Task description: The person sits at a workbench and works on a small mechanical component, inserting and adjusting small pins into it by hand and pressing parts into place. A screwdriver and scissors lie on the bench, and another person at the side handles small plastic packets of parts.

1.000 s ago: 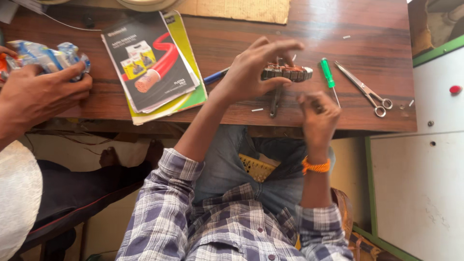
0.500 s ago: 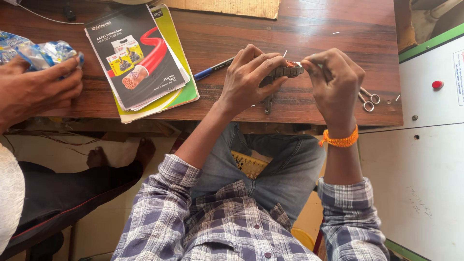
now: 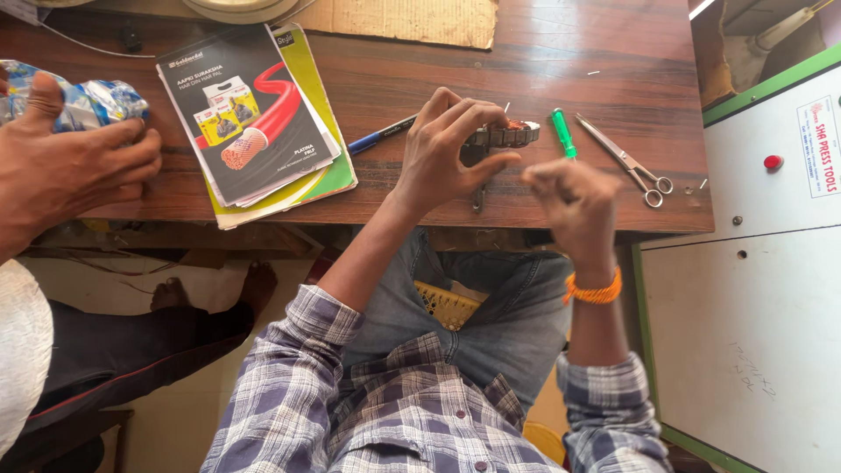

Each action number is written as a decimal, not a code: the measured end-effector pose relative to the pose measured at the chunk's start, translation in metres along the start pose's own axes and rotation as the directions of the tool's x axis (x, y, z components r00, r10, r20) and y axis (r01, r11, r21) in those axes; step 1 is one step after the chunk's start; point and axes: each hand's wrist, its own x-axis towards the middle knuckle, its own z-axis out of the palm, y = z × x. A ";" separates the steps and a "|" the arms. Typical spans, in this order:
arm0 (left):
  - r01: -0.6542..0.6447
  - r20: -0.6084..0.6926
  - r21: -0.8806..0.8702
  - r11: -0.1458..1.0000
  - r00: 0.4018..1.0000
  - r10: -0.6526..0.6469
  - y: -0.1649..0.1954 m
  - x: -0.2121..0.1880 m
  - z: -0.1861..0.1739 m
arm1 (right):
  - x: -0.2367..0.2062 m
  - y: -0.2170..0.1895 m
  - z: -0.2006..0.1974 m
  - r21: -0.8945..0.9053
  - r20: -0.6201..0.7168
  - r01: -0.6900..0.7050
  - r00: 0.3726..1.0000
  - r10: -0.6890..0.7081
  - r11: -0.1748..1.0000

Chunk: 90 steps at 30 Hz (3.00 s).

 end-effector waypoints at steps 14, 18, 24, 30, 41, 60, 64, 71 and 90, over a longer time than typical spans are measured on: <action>-0.111 0.044 -0.085 0.990 0.992 0.115 -0.015 -0.008 0.005 | 0.029 0.005 0.011 -0.050 -0.014 0.076 0.997 -0.077 0.996; -0.110 0.036 -0.109 0.988 0.993 0.115 -0.014 -0.009 0.003 | 0.032 0.007 0.006 0.009 0.001 0.040 0.999 -0.040 0.999; -0.111 0.040 -0.067 0.992 0.993 0.114 -0.014 -0.012 0.007 | 0.034 0.017 -0.002 -0.050 0.008 0.052 0.999 -0.051 0.997; -0.134 0.024 -0.012 0.991 0.991 0.134 -0.018 -0.017 0.012 | 0.056 0.017 -0.007 -0.098 -0.004 0.118 0.993 -0.119 0.988; 0.199 0.120 -0.157 0.967 0.976 -0.182 -0.004 0.000 0.009 | 0.087 0.014 0.005 -0.033 0.113 -0.114 0.987 0.117 0.993; 0.382 0.510 -0.740 0.554 0.856 0.091 -0.044 0.042 -0.018 | 0.027 -0.027 0.008 0.093 0.002 -0.183 0.983 0.183 0.979; 0.328 0.518 -0.668 0.667 0.849 0.102 -0.046 0.042 -0.017 | 0.003 -0.021 0.033 0.157 -0.061 -0.227 0.969 0.239 0.961; 0.247 0.542 -0.523 0.816 0.835 0.095 -0.032 0.052 -0.026 | -0.033 0.015 0.067 0.541 -0.016 -0.338 0.912 0.411 0.770; -0.023 0.093 0.041 0.999 0.995 0.020 -0.011 -0.008 0.004 | 0.032 -0.002 -0.007 -0.015 -0.011 -0.035 0.999 0.035 0.999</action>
